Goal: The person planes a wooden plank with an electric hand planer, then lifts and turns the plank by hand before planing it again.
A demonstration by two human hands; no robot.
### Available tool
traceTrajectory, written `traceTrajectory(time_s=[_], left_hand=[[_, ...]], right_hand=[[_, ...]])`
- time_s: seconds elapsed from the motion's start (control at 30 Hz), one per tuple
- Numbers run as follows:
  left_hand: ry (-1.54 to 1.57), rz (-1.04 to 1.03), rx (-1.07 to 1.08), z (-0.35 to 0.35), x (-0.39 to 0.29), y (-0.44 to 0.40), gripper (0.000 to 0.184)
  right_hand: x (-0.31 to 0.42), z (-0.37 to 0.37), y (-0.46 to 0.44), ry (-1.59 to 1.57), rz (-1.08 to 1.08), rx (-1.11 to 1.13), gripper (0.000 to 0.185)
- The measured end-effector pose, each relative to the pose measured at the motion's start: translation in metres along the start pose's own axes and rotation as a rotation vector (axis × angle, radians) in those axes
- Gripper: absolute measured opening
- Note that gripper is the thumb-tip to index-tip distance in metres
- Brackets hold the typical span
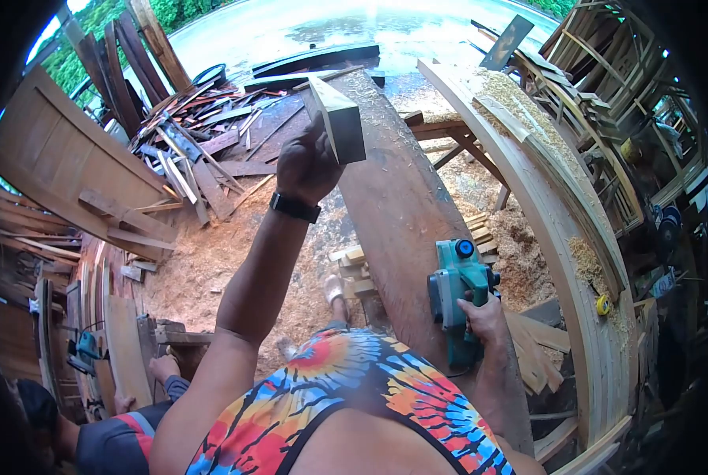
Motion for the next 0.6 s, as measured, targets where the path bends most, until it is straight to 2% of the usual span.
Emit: traceTrajectory(time_s=[0.07, 0.17, 0.3, 0.33, 0.4, 0.43, 0.47, 0.53, 0.6], left_hand=[[0.028, 0.003, -0.010, 0.007, -0.001, 0.000, 0.083], [0.069, 0.018, -0.067, 0.016, -0.001, -0.001, 0.067], [0.047, 0.025, -0.210, -0.017, 0.005, 0.006, 0.056], [0.101, 0.165, -0.223, -0.021, 0.013, 0.011, 0.048], [-0.188, 0.266, -0.532, 0.011, 0.030, 0.025, 0.053], [-0.424, 0.306, -0.672, 0.020, 0.042, 0.034, 0.065], [-0.519, 0.325, -0.702, 0.023, 0.058, 0.048, 0.069], [-0.707, 0.533, -0.931, 0.072, 0.099, 0.081, 0.062], [-0.801, 0.675, -0.906, 0.127, 0.135, 0.108, 0.060]], right_hand=[[-0.002, 0.000, 0.000, -0.013, -0.009, 0.009, 0.032], [0.005, -0.002, 0.004, -0.022, 0.000, 0.001, 0.031], [0.002, -0.004, 0.001, -0.063, 0.005, 0.005, 0.028], [0.003, -0.005, 0.001, -0.064, 0.000, 0.003, 0.029], [0.006, -0.004, 0.004, -0.055, -0.011, -0.006, 0.031], [0.008, -0.006, 0.005, -0.048, -0.017, -0.012, 0.031], [0.008, -0.007, 0.005, -0.038, -0.028, -0.019, 0.030], [0.003, -0.009, 0.005, -0.046, -0.020, -0.017, 0.031], [0.002, -0.013, 0.008, -0.088, -0.056, -0.028, 0.032]])
Point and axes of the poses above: each hand's wrist, its own y-axis away from the middle knuckle, its own z-axis out of the back of the hand, x = y × z, the point moved 5 cm from there along -y, towards the middle knuckle, and after that the axes turned 10 degrees about -y, right-handed, at the moved point
